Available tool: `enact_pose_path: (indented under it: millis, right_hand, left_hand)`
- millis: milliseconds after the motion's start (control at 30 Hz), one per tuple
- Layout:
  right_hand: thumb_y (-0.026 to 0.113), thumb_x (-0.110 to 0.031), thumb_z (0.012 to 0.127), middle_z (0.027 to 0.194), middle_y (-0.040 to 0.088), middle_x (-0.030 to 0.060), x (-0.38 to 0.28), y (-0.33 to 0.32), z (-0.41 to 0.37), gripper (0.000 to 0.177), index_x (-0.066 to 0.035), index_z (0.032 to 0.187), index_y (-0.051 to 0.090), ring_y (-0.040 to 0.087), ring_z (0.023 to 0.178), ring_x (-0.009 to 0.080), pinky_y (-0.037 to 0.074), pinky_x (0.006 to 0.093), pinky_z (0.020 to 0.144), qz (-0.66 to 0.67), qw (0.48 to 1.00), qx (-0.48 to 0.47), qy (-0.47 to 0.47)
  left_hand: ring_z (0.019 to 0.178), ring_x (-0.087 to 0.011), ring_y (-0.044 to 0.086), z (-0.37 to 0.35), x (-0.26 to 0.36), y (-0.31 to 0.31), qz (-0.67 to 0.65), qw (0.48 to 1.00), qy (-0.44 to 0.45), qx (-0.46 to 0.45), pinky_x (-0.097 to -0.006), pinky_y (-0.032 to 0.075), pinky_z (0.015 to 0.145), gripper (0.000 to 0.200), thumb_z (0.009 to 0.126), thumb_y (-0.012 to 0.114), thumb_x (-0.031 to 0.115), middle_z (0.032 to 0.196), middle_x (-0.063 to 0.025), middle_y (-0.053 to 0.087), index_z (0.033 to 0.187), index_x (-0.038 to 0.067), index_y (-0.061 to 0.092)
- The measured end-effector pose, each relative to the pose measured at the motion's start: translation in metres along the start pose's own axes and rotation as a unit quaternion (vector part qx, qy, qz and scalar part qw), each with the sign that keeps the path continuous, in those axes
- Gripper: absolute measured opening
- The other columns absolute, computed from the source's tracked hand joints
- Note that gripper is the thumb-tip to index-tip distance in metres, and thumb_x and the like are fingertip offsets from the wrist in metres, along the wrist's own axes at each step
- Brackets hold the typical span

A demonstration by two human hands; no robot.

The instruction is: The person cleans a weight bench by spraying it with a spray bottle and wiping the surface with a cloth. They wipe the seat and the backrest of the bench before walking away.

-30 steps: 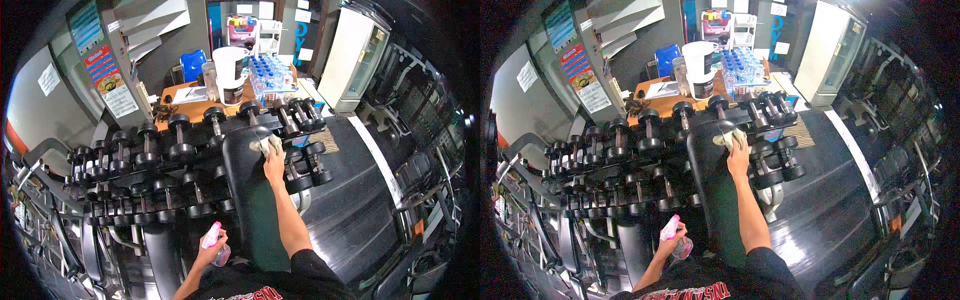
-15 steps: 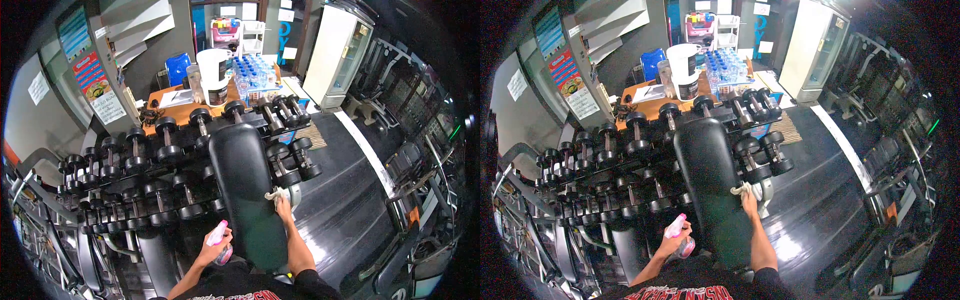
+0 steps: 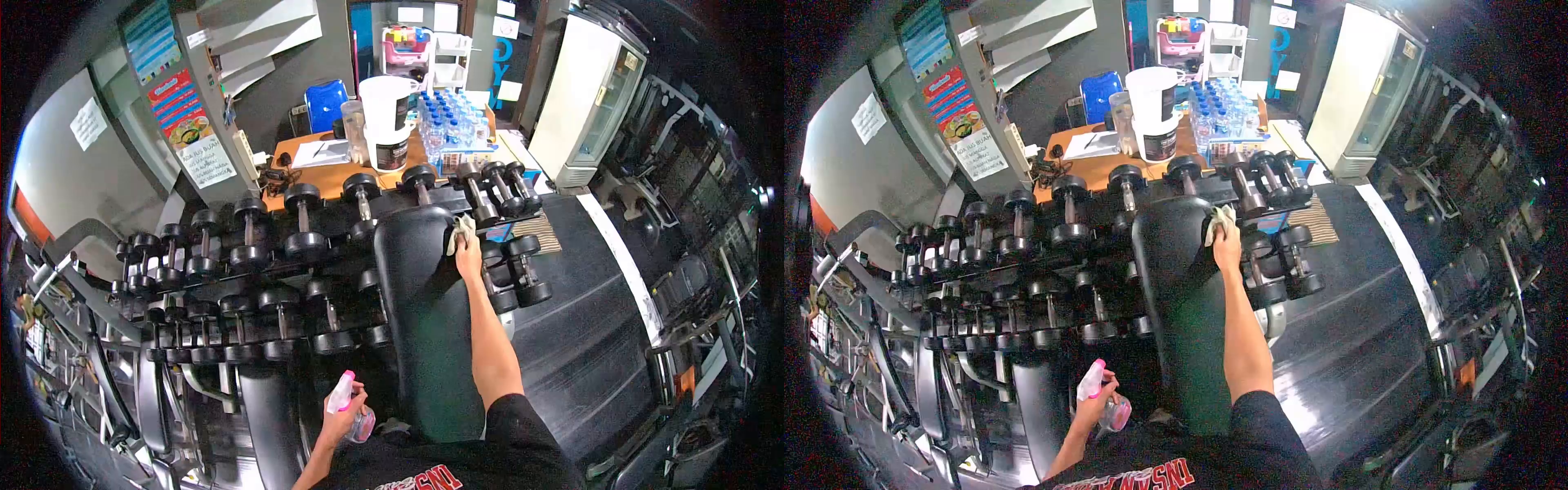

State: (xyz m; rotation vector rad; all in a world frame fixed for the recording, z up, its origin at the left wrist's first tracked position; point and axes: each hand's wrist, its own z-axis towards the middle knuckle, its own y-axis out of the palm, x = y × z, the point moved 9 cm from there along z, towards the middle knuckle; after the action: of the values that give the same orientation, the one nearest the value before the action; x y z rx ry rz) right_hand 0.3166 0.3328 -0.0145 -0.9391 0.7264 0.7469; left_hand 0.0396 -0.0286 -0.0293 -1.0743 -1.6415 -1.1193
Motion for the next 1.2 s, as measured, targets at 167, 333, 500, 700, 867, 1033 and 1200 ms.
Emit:
enact_pose_path:
  millis: [167, 333, 500, 700, 867, 1033, 1200]
  right_hand:
    - [0.042, -0.025, 0.094, 0.112, 0.057, 0.0226, 0.067, -0.014, -0.06, 0.038, 0.001, 0.122, 0.049, 0.053, 0.107, 0.036, 0.04, 0.0379, 0.09, 0.035, 0.995, -0.064, 0.068]
    - [0.043, -0.025, 0.093, 0.109, 0.059, 0.0167, 0.149, -0.041, -0.187, 0.041, -0.001, 0.126, 0.048, 0.055, 0.103, 0.026, 0.042, 0.0343, 0.087, 0.084, 0.97, -0.11, 0.2]
    - [0.049, -0.022, 0.091, 0.089, 0.065, 0.0099, 0.256, -0.049, -0.271, 0.033, -0.002, 0.116, 0.054, 0.062, 0.081, 0.0236, 0.046, 0.0356, 0.073, -0.018, 0.96, -0.15, 0.234]
    - [0.051, -0.01, 0.089, 0.104, 0.06, 0.0193, 0.091, -0.067, -0.177, 0.03, -0.001, 0.117, 0.054, 0.058, 0.097, 0.0316, 0.043, 0.0374, 0.084, -0.065, 0.986, 0.016, 0.151]
    - [0.054, 0.001, 0.08, 0.131, 0.044, 0.0226, -0.081, -0.011, -0.104, 0.038, -0.003, 0.118, 0.056, 0.043, 0.12, 0.0382, 0.034, 0.0402, 0.101, -0.033, 0.995, 0.014, -0.093]
    - [0.055, -0.001, 0.079, 0.138, 0.04, 0.0153, -0.127, 0.052, -0.134, 0.039, -0.013, 0.116, 0.061, 0.035, 0.129, 0.0344, 0.029, 0.0479, 0.105, -0.186, 0.963, 0.022, -0.193]
    - [0.052, 0.001, 0.077, 0.137, 0.044, 0.0096, -0.095, 0.05, -0.197, 0.044, -0.02, 0.114, 0.063, 0.038, 0.128, 0.0307, 0.031, 0.0452, 0.104, -0.209, 0.95, -0.064, -0.223]
  left_hand:
    - [0.06, -0.0092, 0.057, 0.007, -0.017, 0.009, 0.024, 1.0, -0.002, -0.017, -0.0247, 0.048, 0.057, 0.018, 0.083, 0.062, 0.0, 0.08, -0.0038, 0.058, 0.101, 0.0, 0.058]
    - [0.06, -0.0093, 0.058, 0.016, -0.02, 0.03, 0.017, 0.998, -0.005, -0.066, -0.0254, 0.049, 0.057, 0.019, 0.083, 0.062, 0.001, 0.08, -0.0039, 0.059, 0.102, -0.001, 0.057]
    - [0.06, -0.0094, 0.058, 0.022, -0.02, 0.036, 0.064, 0.994, -0.014, -0.092, -0.0257, 0.049, 0.056, 0.02, 0.084, 0.062, 0.002, 0.081, -0.0037, 0.058, 0.103, -0.001, 0.056]
    - [0.061, -0.0092, 0.058, 0.019, -0.014, 0.019, 0.038, 0.995, -0.016, -0.086, -0.0253, 0.049, 0.056, 0.02, 0.084, 0.062, 0.002, 0.081, -0.003, 0.058, 0.103, 0.0, 0.057]
    - [0.061, -0.009, 0.058, 0.015, -0.006, 0.001, 0.045, 0.998, 0.001, -0.05, -0.0247, 0.048, 0.057, 0.021, 0.083, 0.063, 0.002, 0.082, -0.0035, 0.059, 0.103, 0.0, 0.057]
    - [0.061, -0.0088, 0.058, 0.009, 0.001, -0.013, 0.003, 0.999, 0.028, -0.02, -0.0248, 0.048, 0.057, 0.021, 0.083, 0.063, 0.002, 0.082, -0.0036, 0.059, 0.103, 0.0, 0.057]
    - [0.06, -0.0088, 0.058, 0.007, -0.006, -0.011, 0.01, 0.999, 0.024, -0.036, -0.025, 0.049, 0.057, 0.022, 0.083, 0.063, 0.003, 0.082, -0.0033, 0.059, 0.103, 0.0, 0.057]
